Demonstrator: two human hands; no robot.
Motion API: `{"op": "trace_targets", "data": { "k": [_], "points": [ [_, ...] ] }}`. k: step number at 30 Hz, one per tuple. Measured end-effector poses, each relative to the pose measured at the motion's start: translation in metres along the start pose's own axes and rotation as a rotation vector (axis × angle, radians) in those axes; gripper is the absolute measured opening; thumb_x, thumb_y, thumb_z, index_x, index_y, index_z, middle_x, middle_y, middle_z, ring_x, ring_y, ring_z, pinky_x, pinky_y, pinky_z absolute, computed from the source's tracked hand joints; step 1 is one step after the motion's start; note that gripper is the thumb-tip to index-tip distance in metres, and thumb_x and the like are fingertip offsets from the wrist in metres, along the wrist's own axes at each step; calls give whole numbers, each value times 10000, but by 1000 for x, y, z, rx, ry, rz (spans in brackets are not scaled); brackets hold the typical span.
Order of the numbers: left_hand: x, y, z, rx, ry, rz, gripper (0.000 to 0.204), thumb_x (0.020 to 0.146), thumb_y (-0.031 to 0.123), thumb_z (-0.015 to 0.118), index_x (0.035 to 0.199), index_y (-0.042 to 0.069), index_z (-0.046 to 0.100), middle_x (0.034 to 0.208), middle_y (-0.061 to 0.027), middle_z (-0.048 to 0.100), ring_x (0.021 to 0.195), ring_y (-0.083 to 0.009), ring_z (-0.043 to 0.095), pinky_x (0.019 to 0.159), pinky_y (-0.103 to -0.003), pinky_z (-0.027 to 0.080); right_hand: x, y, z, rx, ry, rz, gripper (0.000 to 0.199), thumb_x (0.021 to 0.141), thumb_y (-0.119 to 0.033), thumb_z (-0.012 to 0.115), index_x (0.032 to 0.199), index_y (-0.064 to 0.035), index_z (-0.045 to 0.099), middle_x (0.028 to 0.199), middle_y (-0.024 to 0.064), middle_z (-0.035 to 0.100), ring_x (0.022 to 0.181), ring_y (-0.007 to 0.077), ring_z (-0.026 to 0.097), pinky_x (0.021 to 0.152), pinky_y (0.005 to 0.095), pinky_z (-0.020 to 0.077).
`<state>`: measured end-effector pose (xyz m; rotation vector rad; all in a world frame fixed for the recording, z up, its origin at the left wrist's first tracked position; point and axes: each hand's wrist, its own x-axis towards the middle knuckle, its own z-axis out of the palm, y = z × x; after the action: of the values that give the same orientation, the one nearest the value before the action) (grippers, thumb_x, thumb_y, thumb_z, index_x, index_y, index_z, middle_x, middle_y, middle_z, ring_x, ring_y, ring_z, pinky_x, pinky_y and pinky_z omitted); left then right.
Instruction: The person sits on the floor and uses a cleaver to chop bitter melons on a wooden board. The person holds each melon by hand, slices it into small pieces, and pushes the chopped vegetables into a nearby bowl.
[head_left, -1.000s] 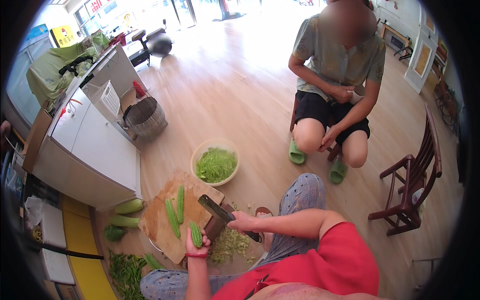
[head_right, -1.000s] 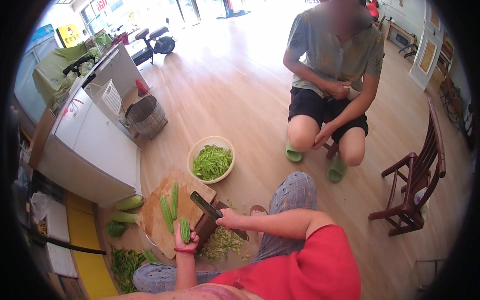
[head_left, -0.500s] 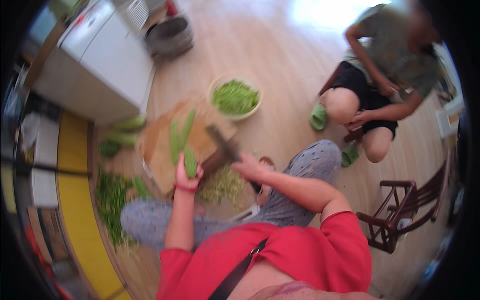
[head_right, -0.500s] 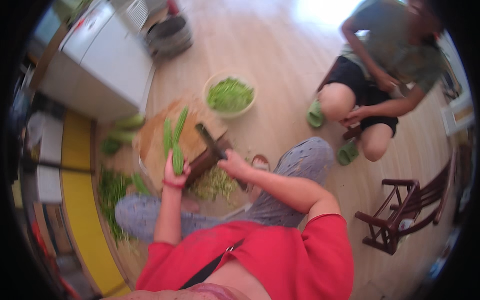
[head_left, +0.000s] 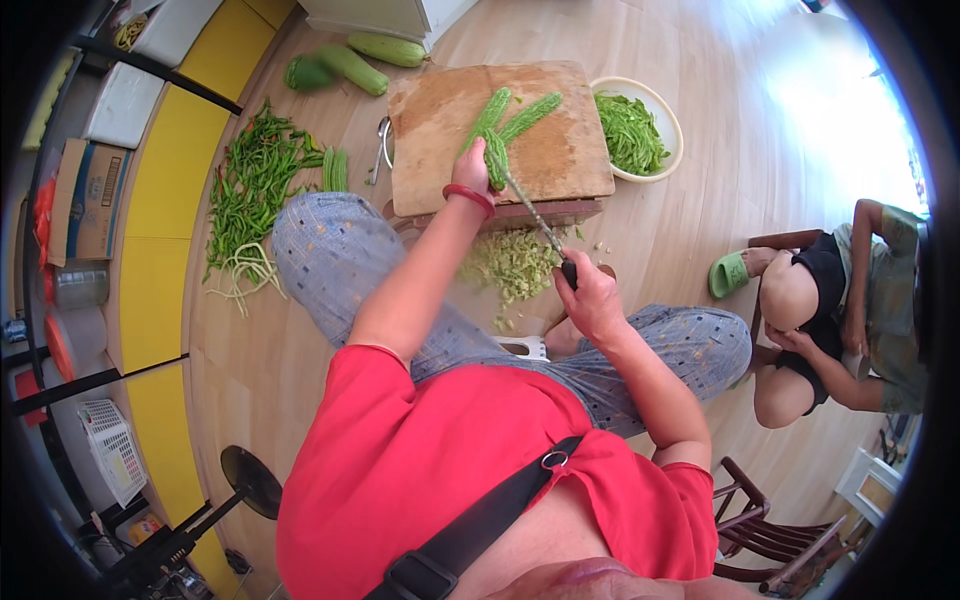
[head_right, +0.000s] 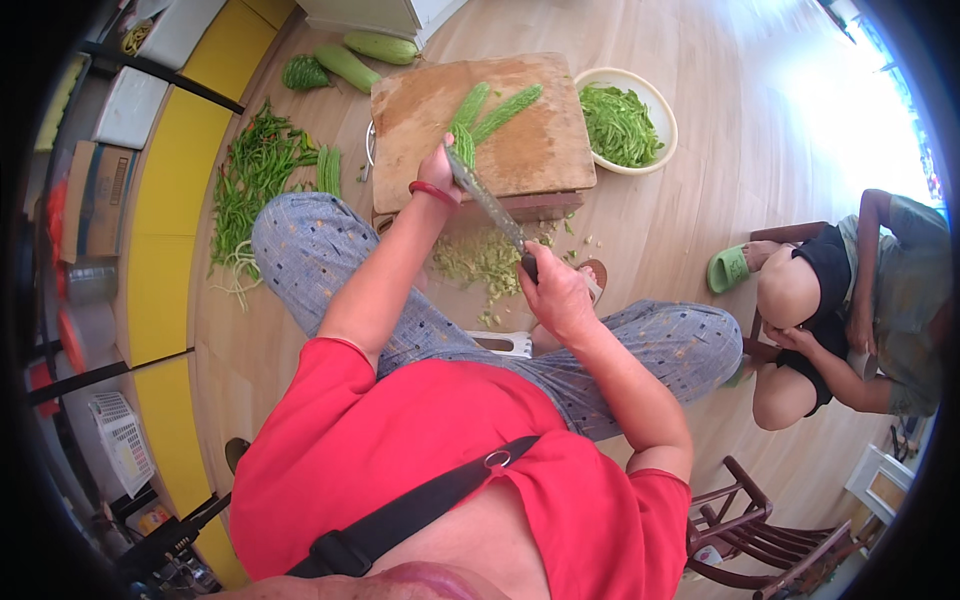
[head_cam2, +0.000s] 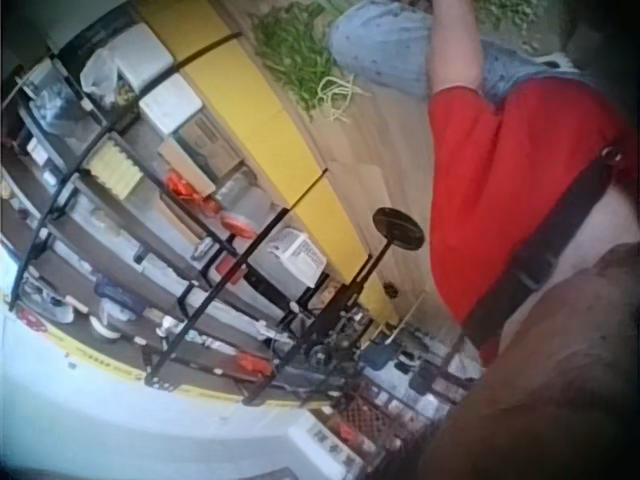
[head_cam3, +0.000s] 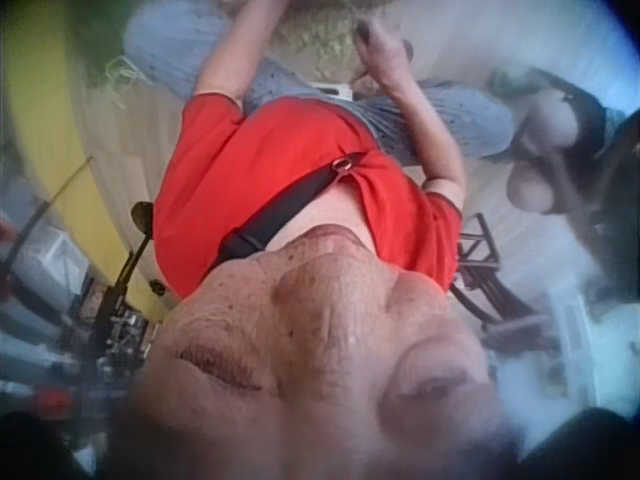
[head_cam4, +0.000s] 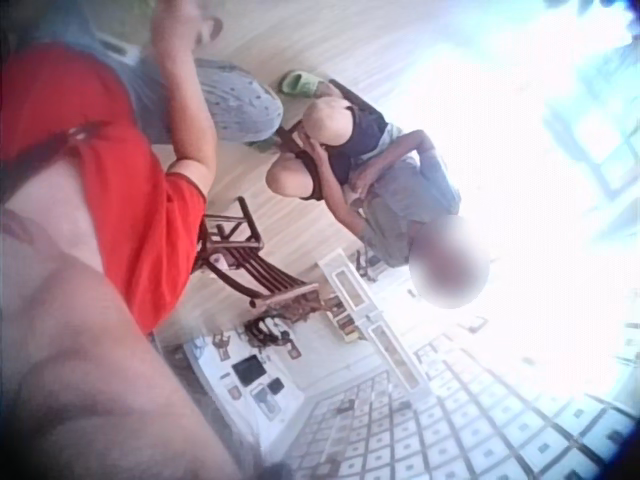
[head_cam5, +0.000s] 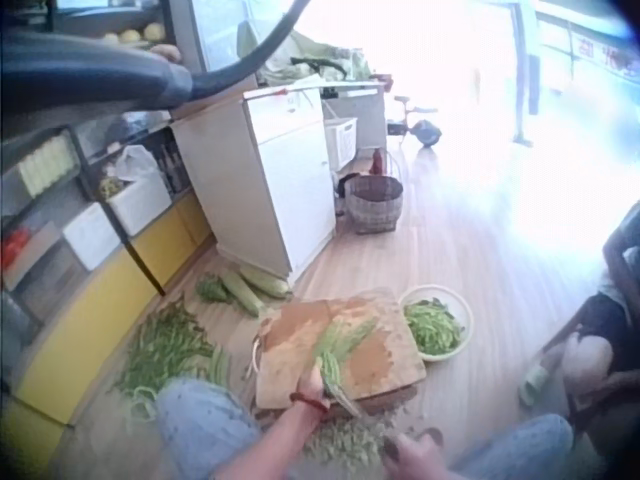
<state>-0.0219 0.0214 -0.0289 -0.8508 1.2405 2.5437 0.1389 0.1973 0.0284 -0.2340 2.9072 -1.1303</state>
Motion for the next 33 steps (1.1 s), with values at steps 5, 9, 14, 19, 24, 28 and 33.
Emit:
{"op": "trace_targets", "data": {
  "k": [5, 9, 14, 19, 24, 28, 33],
  "points": [
    [7, 0, -3, -103, -4, 23, 241, 890, 283, 403, 771, 90, 485, 603, -26, 475, 473, -157, 462, 411, -310, 385, 1, 0, 4, -75, 7, -144, 321, 755, -138, 607, 1037, -35, 496, 787, 170, 594, 700, 318, 589, 601, 389, 461],
    [13, 1, -12, -11, -13, 170, 269, 875, 328, 432, 870, 70, 505, 674, -49, 505, 527, -186, 496, 438, -336, 408, 2, -7, 2, -88, -52, -140, 362, 743, -120, 603, 1065, -25, 469, 824, 177, 589, 718, 324, 587, 626, 394, 470],
    [15, 0, -17, 36, 12, 252, 268, 882, 314, 416, 921, 55, 471, 685, -58, 503, 521, -192, 499, 433, -337, 420, 10, -10, 6, -64, -33, -160, 330, 756, -128, 597, 1048, -25, 482, 795, 187, 590, 698, 329, 587, 611, 392, 469],
    [8, 4, -18, 33, 18, 247, 242, 882, 297, 420, 909, 62, 469, 680, -59, 501, 521, -188, 500, 439, -328, 426, 10, -8, 11, -82, -19, -169, 301, 770, -137, 593, 1030, -24, 495, 776, 189, 594, 683, 326, 589, 594, 387, 470],
    [1, 4, -14, -32, 34, 270, 189, 875, 261, 437, 889, 75, 471, 690, -52, 502, 555, -187, 500, 486, -325, 436, 12, -9, 16, -130, -68, -148, 373, 743, -128, 586, 1075, -24, 451, 832, 184, 580, 712, 345, 581, 613, 415, 471],
    [-2, 3, -15, -181, 3, 215, 133, 858, 227, 446, 832, 99, 471, 694, -42, 499, 610, -192, 505, 527, -330, 431, 21, -15, 16, -168, -119, -95, 360, 748, -130, 573, 1066, -23, 443, 829, 183, 576, 704, 348, 579, 597, 421, 468],
    [-2, 11, -18, -343, -74, 96, 119, 835, 211, 453, 759, 120, 465, 686, -34, 491, 610, -194, 496, 533, -346, 419, 31, -21, 19, -161, -110, -146, 324, 763, -133, 548, 1045, -25, 432, 799, 187, 573, 687, 357, 573, 582, 447, 458]
  ]
}}
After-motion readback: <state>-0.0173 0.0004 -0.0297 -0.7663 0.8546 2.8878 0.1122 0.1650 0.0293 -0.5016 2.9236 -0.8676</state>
